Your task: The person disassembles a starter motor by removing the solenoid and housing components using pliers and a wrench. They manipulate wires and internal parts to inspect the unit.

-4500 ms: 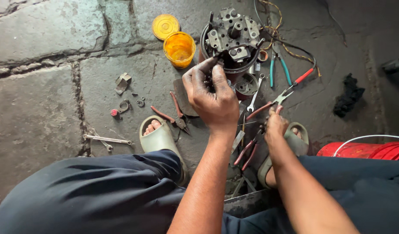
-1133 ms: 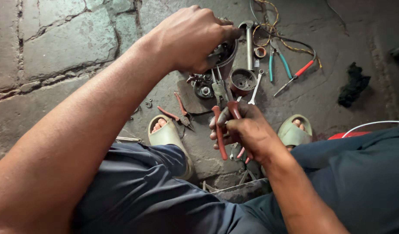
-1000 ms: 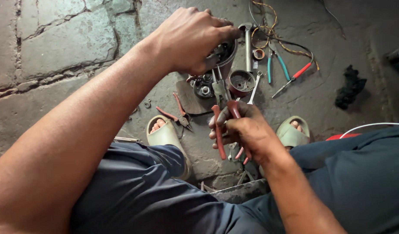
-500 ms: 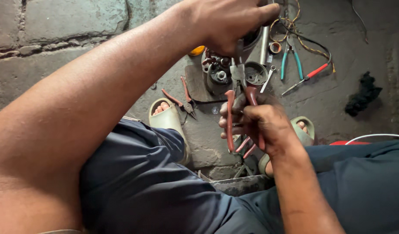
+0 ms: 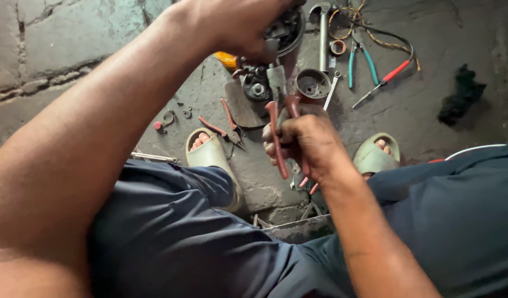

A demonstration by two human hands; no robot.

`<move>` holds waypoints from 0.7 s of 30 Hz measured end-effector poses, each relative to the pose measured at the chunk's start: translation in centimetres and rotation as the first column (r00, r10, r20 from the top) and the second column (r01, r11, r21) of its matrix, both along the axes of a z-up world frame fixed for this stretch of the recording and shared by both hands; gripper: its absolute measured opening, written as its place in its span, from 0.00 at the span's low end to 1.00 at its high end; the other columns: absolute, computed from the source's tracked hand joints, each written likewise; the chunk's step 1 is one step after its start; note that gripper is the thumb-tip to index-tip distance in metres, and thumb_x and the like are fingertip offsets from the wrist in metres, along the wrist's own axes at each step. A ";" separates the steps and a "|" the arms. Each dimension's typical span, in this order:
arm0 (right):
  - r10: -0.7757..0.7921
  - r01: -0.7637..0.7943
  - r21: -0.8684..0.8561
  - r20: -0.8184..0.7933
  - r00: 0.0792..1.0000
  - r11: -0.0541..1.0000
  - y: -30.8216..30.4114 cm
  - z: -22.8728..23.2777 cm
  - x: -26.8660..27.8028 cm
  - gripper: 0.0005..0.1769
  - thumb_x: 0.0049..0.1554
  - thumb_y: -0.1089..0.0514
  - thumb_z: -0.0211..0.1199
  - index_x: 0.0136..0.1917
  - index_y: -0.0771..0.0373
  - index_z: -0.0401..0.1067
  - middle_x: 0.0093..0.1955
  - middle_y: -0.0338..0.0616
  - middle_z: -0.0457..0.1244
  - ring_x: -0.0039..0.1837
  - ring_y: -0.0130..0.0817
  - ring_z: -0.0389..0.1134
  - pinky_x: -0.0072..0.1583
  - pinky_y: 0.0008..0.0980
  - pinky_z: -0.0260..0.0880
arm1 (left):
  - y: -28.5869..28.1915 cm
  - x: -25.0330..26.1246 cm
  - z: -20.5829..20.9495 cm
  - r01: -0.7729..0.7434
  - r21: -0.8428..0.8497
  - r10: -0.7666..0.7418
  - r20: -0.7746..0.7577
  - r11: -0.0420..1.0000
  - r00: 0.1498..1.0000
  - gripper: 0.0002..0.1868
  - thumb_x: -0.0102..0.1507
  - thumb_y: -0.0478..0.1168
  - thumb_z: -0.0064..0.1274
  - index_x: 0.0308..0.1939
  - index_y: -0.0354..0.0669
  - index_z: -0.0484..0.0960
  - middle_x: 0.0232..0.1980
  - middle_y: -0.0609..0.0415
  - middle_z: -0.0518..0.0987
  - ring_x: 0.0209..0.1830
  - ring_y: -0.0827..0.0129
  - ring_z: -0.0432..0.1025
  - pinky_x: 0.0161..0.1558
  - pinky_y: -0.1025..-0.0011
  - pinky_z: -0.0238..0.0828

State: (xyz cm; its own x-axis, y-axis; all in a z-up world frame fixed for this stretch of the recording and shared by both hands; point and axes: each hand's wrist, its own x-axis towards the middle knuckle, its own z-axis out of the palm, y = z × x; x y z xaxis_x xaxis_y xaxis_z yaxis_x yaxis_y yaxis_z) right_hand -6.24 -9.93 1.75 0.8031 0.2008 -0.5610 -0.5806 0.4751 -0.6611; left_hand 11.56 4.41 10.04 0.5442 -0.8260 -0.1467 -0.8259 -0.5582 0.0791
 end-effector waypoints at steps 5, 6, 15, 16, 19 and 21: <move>-0.007 0.008 0.006 -0.093 0.996 1.000 0.6 -1.2 0.2 0.26 0.45 0.68 0.53 0.58 0.75 0.71 0.39 0.56 0.69 0.36 0.45 0.73 0.38 0.45 0.78 | 1.1 -0.2 0.4 0.148 -0.168 -0.135 0.085 0.975 0.987 0.43 0.47 0.45 0.71 0.66 0.37 0.77 0.56 0.38 0.80 0.53 0.47 0.76 0.50 0.54 0.75; -0.003 0.005 0.029 -0.084 0.996 1.000 0.7 -1.6 0.1 0.26 0.45 0.68 0.53 0.58 0.73 0.70 0.39 0.55 0.69 0.36 0.45 0.73 0.38 0.45 0.78 | 1.0 -0.2 0.2 0.161 -0.158 -0.144 0.114 0.974 0.983 0.43 0.47 0.46 0.71 0.66 0.37 0.77 0.60 0.36 0.78 0.55 0.45 0.75 0.52 0.53 0.74; 0.071 -0.053 0.152 -0.114 0.991 0.987 1.8 -3.6 0.7 0.18 0.43 0.67 0.53 0.47 0.69 0.74 0.37 0.52 0.68 0.36 0.42 0.73 0.38 0.41 0.78 | 0.6 -0.4 0.1 0.117 -0.135 -0.100 0.129 0.984 0.987 0.43 0.44 0.46 0.71 0.64 0.40 0.78 0.69 0.33 0.70 0.65 0.41 0.69 0.59 0.49 0.70; 0.077 -0.064 0.114 -0.113 0.991 0.991 2.0 -3.3 0.7 0.14 0.46 0.66 0.55 0.45 0.72 0.75 0.36 0.53 0.68 0.36 0.42 0.72 0.38 0.40 0.77 | 0.5 -0.5 -0.1 0.106 -0.132 -0.089 0.132 0.986 0.987 0.43 0.44 0.45 0.71 0.63 0.40 0.78 0.69 0.34 0.71 0.65 0.41 0.69 0.58 0.48 0.69; 0.039 -0.034 0.058 -0.083 0.996 0.998 2.5 -2.5 0.5 0.10 0.47 0.66 0.57 0.40 0.76 0.75 0.34 0.56 0.66 0.34 0.43 0.71 0.36 0.40 0.75 | 1.0 -0.4 -0.4 0.110 -0.166 -0.094 0.105 0.980 0.990 0.42 0.46 0.44 0.70 0.64 0.39 0.77 0.70 0.35 0.71 0.66 0.41 0.69 0.60 0.49 0.69; -0.001 0.008 0.097 -0.068 0.998 0.995 2.9 -2.4 0.3 0.10 0.45 0.68 0.55 0.38 0.77 0.73 0.33 0.57 0.65 0.32 0.45 0.70 0.34 0.42 0.74 | 1.1 -0.3 -0.4 0.129 -0.194 -0.115 0.084 0.973 0.990 0.42 0.46 0.44 0.70 0.65 0.39 0.76 0.70 0.34 0.71 0.66 0.41 0.69 0.62 0.50 0.69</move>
State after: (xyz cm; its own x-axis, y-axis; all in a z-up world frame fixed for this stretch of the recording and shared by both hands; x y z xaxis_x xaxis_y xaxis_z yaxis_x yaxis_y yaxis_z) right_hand -5.91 -7.07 -0.64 0.7650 0.2535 -0.5921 -0.6202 0.5378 -0.5711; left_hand 11.23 5.48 9.61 0.4406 -0.8955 0.0619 -0.8943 -0.4320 0.1163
